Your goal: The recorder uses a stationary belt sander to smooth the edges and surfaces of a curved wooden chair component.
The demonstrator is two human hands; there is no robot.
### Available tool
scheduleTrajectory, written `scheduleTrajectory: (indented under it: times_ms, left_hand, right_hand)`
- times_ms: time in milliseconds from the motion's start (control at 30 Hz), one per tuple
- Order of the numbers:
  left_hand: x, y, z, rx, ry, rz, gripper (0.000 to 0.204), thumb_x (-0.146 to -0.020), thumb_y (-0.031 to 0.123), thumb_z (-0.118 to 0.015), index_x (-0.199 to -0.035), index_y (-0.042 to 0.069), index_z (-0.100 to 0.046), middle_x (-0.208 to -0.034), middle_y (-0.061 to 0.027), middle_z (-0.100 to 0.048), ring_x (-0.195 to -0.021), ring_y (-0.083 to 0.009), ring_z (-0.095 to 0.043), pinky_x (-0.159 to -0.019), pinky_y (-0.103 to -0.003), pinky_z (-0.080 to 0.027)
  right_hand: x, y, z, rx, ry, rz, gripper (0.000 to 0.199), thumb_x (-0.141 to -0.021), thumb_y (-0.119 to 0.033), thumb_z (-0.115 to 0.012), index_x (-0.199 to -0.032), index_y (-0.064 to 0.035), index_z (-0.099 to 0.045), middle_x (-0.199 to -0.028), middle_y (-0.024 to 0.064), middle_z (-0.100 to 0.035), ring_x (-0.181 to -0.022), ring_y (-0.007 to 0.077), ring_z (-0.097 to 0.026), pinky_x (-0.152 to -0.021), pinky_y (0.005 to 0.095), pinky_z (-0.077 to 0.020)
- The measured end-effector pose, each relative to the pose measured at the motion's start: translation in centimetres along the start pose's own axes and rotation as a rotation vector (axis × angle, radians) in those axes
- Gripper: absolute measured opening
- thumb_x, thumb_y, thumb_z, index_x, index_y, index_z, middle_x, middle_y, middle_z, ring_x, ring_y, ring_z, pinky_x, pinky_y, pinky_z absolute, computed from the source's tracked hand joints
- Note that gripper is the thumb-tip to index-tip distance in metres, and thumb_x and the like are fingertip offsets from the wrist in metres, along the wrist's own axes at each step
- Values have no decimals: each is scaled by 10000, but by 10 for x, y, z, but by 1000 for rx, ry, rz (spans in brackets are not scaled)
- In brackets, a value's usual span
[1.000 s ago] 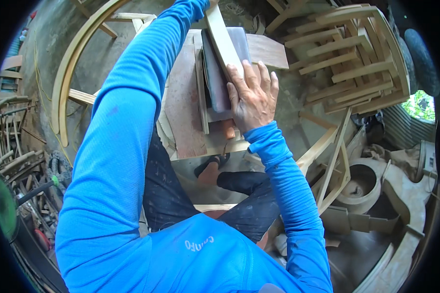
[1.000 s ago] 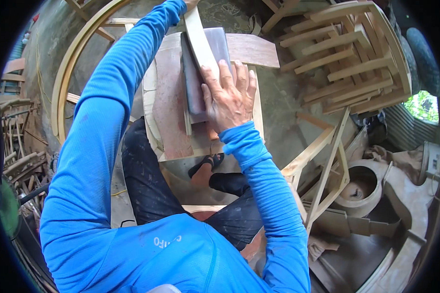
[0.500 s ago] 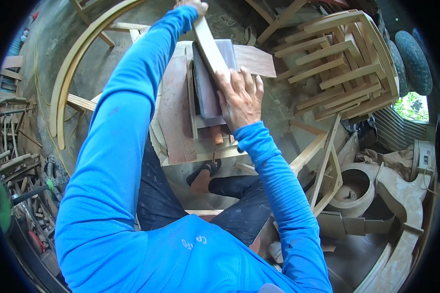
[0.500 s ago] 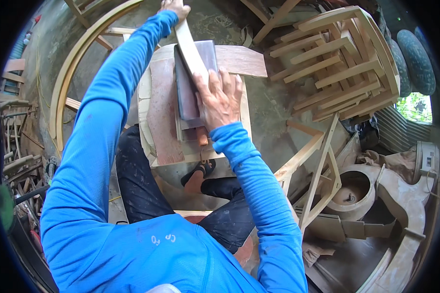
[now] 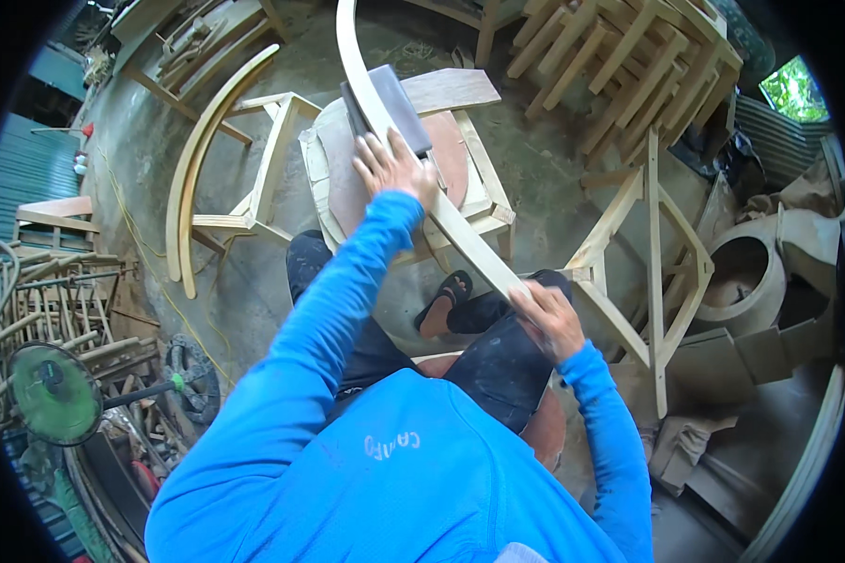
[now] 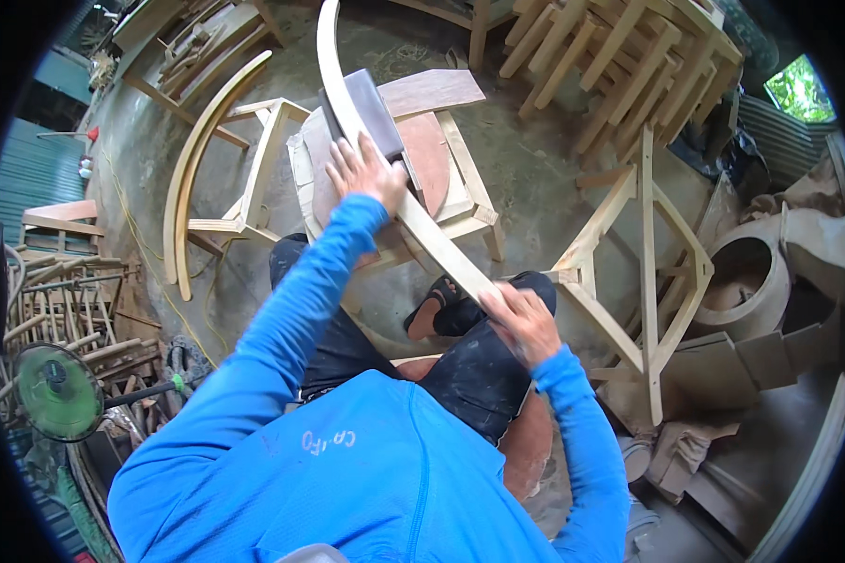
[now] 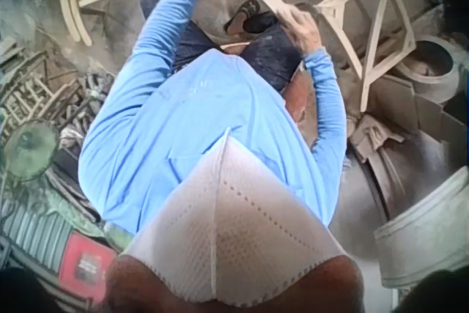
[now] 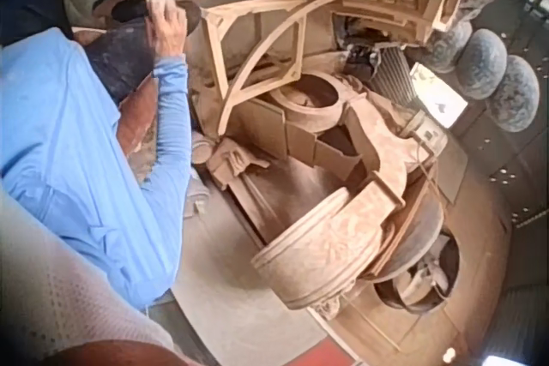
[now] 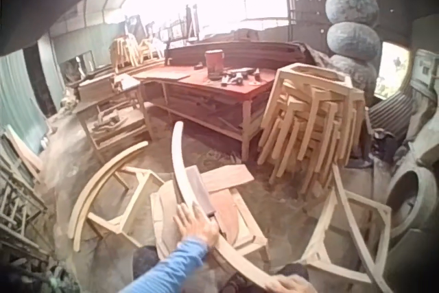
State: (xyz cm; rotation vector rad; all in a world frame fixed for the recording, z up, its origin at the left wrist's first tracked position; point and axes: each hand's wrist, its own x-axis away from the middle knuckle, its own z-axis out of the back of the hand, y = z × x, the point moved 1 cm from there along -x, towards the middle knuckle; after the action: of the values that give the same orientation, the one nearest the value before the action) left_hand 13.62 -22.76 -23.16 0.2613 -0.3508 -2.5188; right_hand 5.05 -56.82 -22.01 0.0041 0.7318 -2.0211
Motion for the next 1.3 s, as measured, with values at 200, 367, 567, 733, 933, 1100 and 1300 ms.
scheduleTrajectory:
  times_ms: [200,367,567,733,933,1100,1300]
  left_hand:
    - [84,15,3,-11,25,-24,976,-808,389,-627,-1592,-14,-205,-1619,-351,-180,-1549,-483,-40,-1226,-633,-24]
    - [40,15,-4,-17,-11,-28,951,-823,383,-612,-1595,-7,-215,-1616,-330,-220,-1549,-473,-69,-1228,-635,-17]
    - [-88,-29,-6,-63,93,-39,913,-842,416,-574,-1596,17,-249,-1607,-312,-268,-1552,-446,-111,-1237,-619,-27]
    - [-209,-72,-15,-11,137,-77,872,-885,449,-529,-1603,41,-249,-1599,-314,-292,-1548,-435,-149,-1253,-573,-66]
    - [-331,-138,-14,64,185,-489,550,-914,372,-529,-1387,94,-494,-1553,-339,-334,-1472,-502,-268,-1224,-589,-209]
    - [-409,-162,-8,-433,92,-552,247,-888,271,-585,-946,109,-763,-1296,-308,-569,-1321,-493,-446,-1064,-691,-351]
    - [-441,-198,-5,-508,25,-485,227,-895,238,-582,-961,109,-756,-1330,-319,-552,-1378,-513,-386,-1068,-728,-321]
  right_hand:
    - [114,-34,35,5,-23,-71,604,-728,-33,-793,-1310,-122,-658,-1319,149,-617,-1036,335,-619,-897,417,-518]
    - [95,-37,36,62,21,-105,550,-733,-67,-801,-1266,-142,-690,-1295,139,-633,-1019,320,-620,-871,409,-524]
    - [-24,-11,2,69,147,-26,531,-740,-59,-794,-1254,-147,-696,-1252,129,-641,-1003,318,-618,-859,411,-528]
    - [-130,10,-27,113,165,15,562,-734,-76,-783,-1281,-161,-688,-1216,126,-639,-1019,314,-603,-882,418,-502]
    - [-242,27,-65,204,222,94,522,-763,-113,-740,-1279,-180,-696,-1174,92,-633,-975,282,-597,-845,395,-462]
    - [-314,31,-88,250,244,148,500,-755,-128,-725,-1251,-189,-709,-1089,72,-608,-960,265,-579,-805,397,-432]
    - [-342,37,-97,298,252,187,566,-732,-132,-711,-1289,-225,-692,-1072,64,-584,-1001,258,-567,-828,392,-413]
